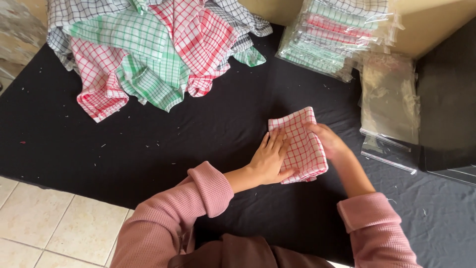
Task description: The person picks up a red and white checkered cloth from a pile, spreads it on a black surface, and folds it into a small rectangle. The person then inserts the folded cloth into a plastic bag, places it on a stack, and repeats the process with a green and white checkered cloth.
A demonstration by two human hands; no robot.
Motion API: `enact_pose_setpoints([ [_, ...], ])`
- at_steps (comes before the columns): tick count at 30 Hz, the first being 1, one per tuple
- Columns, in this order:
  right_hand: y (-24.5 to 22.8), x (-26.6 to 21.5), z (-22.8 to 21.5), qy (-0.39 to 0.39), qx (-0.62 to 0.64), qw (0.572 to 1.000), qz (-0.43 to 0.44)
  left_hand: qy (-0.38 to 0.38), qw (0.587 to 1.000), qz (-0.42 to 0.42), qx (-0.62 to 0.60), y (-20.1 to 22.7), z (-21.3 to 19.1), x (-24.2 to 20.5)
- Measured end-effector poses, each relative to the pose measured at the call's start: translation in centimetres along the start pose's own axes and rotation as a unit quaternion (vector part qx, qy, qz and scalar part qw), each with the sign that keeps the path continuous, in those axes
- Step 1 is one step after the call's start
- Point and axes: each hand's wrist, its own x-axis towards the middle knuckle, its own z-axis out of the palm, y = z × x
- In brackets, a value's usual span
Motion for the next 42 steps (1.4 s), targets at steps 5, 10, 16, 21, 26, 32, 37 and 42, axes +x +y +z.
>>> enact_pose_setpoints([
  [5,0.8,1.5,-3.4,-0.003,-0.083,0.995,-0.048,-0.002,1.000,0.010,-0.007,-0.2,-0.7,0.0],
  [10,-0.7,0.7,-5.7,0.016,-0.252,0.965,-0.076,-0.001,1.000,0.023,-0.019,-0.7,-1.6,0.2],
  [16,-0.1,0.0,-4.4,0.134,-0.497,0.849,-0.118,-0.043,0.997,0.053,-0.035,-1.7,-2.3,0.3],
  [21,-1.2,-4.1,-2.2,0.034,-0.415,0.909,-0.027,-0.096,0.994,0.050,-0.030,-2.0,-2.4,0.4],
  [26,1.7,-0.2,-7.7,0.022,-0.469,0.870,-0.148,-0.045,0.995,0.085,-0.030,-1.6,-4.0,2.1],
  [32,-1.7,-0.1,-3.8,-0.123,-0.450,0.676,-0.571,0.056,0.943,0.261,-0.201,1.5,-1.8,4.2],
  [37,-0.7,1.0,-0.3,-0.298,-0.427,0.622,-0.584,0.029,0.907,0.335,-0.252,1.3,0.4,3.6],
  [42,1.7,5.2,-1.7,-0.198,-0.560,0.534,-0.602,-0.027,0.915,0.339,-0.217,1.1,0.7,3.2],
])
